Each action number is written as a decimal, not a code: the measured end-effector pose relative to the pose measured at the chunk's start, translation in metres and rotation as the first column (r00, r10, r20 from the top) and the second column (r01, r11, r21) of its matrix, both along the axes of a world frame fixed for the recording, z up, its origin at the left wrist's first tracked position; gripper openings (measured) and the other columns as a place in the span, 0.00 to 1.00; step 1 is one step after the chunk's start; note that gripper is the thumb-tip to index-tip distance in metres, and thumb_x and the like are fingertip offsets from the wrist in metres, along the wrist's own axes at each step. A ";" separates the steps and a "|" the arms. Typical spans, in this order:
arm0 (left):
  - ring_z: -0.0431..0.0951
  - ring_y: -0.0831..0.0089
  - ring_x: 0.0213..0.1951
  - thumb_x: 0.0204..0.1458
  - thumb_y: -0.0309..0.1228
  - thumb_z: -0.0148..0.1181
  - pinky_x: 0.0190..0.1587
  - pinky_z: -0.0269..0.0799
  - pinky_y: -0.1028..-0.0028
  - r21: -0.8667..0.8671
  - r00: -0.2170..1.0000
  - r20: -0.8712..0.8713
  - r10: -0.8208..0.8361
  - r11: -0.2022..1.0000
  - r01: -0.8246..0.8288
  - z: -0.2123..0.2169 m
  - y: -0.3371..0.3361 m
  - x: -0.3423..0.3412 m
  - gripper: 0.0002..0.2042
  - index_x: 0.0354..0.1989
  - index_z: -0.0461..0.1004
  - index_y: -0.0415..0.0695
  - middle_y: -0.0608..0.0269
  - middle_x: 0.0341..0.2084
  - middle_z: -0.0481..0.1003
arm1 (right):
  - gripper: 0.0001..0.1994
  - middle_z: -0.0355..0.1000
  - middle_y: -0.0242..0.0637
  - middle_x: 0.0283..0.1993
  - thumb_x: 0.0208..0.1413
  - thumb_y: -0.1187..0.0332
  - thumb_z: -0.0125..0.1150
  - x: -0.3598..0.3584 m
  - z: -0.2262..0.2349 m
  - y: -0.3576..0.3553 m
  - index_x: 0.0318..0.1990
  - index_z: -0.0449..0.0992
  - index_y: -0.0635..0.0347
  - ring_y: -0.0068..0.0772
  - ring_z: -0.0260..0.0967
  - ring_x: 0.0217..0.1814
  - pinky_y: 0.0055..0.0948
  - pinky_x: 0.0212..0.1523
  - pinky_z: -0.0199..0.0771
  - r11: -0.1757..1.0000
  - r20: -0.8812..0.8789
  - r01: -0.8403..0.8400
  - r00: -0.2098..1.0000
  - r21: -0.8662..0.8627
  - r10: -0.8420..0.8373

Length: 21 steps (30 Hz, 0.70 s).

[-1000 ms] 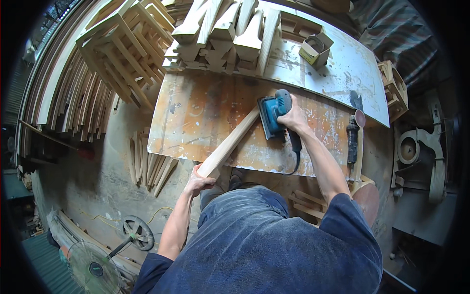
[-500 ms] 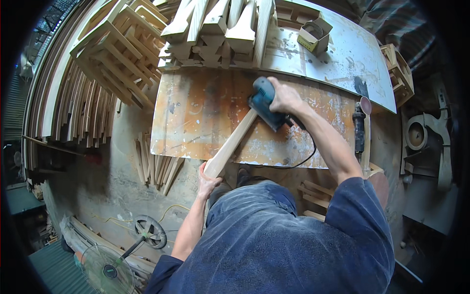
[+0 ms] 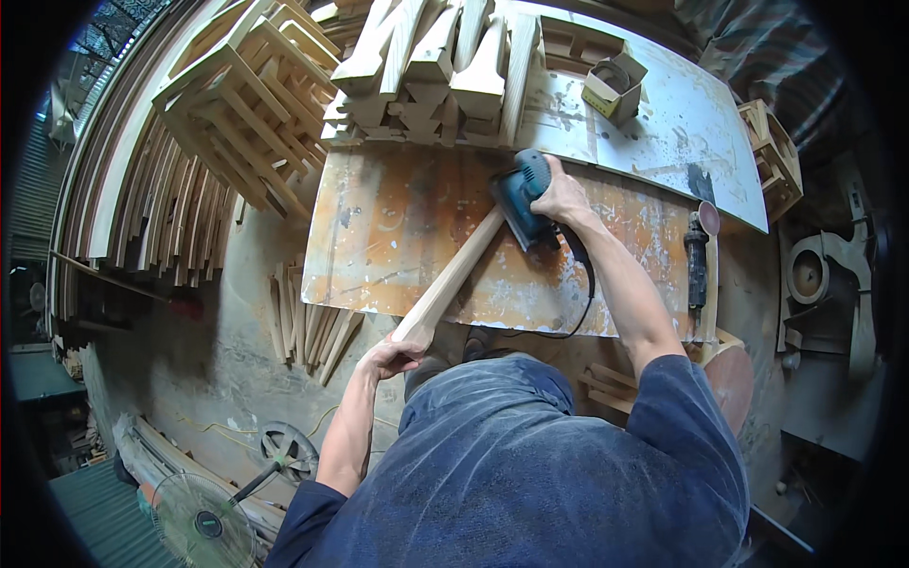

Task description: Sanding a piece of wood using an electric sander.

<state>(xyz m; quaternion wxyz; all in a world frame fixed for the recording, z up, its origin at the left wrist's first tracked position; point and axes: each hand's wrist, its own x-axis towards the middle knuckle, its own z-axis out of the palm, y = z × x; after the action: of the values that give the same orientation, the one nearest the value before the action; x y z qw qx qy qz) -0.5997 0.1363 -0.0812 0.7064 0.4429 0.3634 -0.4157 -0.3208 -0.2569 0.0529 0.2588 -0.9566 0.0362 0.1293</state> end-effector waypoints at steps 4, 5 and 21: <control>0.85 0.65 0.35 0.49 0.24 0.76 0.32 0.88 0.72 -0.065 0.997 -0.073 -0.003 0.998 -0.002 -0.013 0.006 -0.003 0.24 0.54 0.73 0.46 0.62 0.38 0.80 | 0.52 0.79 0.62 0.48 0.39 0.63 0.70 0.012 -0.012 -0.017 0.77 0.52 0.47 0.64 0.79 0.54 0.51 0.59 0.78 1.000 0.021 0.000 1.000 -0.007 0.000; 0.86 0.65 0.35 0.50 0.24 0.75 0.33 0.88 0.72 -0.112 0.994 -0.109 0.008 0.994 -0.020 -0.017 0.009 -0.008 0.22 0.53 0.74 0.46 0.62 0.38 0.81 | 0.52 0.79 0.62 0.48 0.39 0.63 0.70 0.013 -0.012 -0.015 0.77 0.52 0.47 0.64 0.79 0.54 0.51 0.59 0.78 1.000 0.021 -0.006 1.000 -0.007 0.006; 0.87 0.61 0.38 0.54 0.25 0.73 0.36 0.90 0.70 -0.185 0.968 -0.235 0.087 0.974 -0.133 -0.020 0.003 -0.016 0.16 0.50 0.76 0.41 0.61 0.36 0.81 | 0.46 0.71 0.59 0.44 0.47 0.66 0.76 -0.185 0.007 0.123 0.74 0.56 0.37 0.72 0.78 0.43 0.61 0.44 0.81 0.864 -0.004 -0.493 0.868 0.099 0.496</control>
<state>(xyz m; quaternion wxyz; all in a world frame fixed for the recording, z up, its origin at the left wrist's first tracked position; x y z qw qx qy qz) -0.6156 0.1389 -0.1011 0.7237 0.2989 0.4215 -0.4574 -0.5054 -0.1336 0.0600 0.2614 -0.9186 -0.2126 0.2066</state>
